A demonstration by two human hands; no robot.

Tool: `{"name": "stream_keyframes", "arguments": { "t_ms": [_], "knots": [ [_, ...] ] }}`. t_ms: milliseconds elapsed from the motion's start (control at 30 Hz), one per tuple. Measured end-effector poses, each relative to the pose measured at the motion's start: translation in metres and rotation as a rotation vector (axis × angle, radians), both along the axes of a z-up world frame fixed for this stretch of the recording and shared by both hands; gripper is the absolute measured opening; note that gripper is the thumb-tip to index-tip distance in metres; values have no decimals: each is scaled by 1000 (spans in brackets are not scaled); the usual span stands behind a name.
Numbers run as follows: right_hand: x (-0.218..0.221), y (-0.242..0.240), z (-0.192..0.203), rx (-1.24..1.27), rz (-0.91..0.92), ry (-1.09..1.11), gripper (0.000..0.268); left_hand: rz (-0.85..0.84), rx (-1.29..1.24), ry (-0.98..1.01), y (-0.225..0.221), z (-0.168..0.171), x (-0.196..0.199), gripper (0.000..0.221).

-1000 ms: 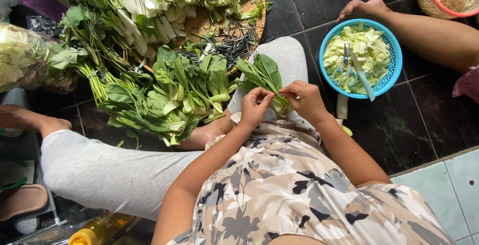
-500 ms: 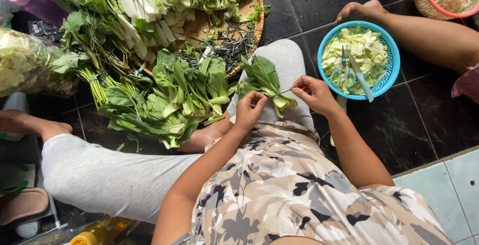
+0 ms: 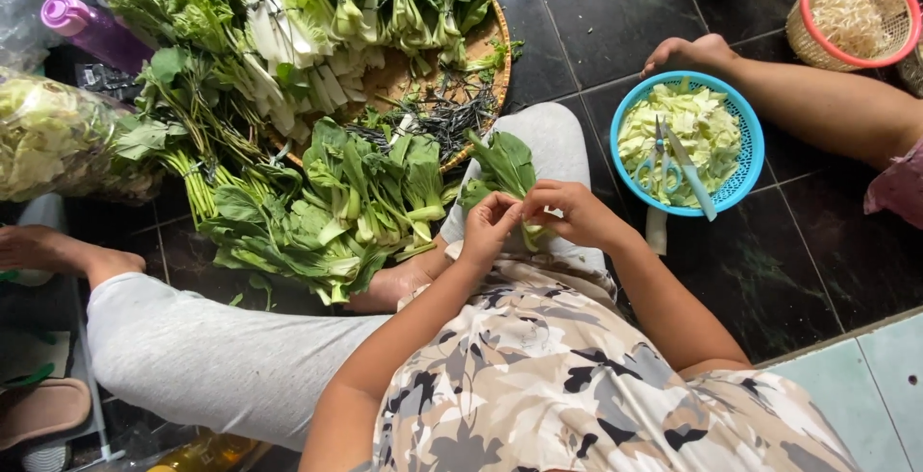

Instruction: A person sitting on the floor manually plucks leaves from bunches of green vegetables and sorts them into a blue plastic bowl.

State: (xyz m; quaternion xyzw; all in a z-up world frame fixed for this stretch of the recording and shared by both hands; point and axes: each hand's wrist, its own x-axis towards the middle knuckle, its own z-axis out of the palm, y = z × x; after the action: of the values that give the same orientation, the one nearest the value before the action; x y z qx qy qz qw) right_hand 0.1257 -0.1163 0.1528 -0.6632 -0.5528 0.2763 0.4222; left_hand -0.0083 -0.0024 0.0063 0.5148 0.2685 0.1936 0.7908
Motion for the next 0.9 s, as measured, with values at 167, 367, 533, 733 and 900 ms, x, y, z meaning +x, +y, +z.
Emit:
{"name": "stream_keyframes", "arguments": {
  "t_ms": [167,367,533,733,900],
  "knots": [
    [12,12,-40,24,-173,13,9,-41,-12,-105,-2,-4,-2,7],
    [8,17,-79,30,-309,55,11,-12,47,-178,-1,-18,2,9],
    [4,13,-80,29,-347,53,12,80,93,-114,-4,-13,3,9],
    [-2,8,-58,-25,-258,10,9,184,223,-45,-4,0,1,8],
    [-8,9,-49,-58,-237,-183,8,213,415,-26,-4,4,0,9]
  ]
}}
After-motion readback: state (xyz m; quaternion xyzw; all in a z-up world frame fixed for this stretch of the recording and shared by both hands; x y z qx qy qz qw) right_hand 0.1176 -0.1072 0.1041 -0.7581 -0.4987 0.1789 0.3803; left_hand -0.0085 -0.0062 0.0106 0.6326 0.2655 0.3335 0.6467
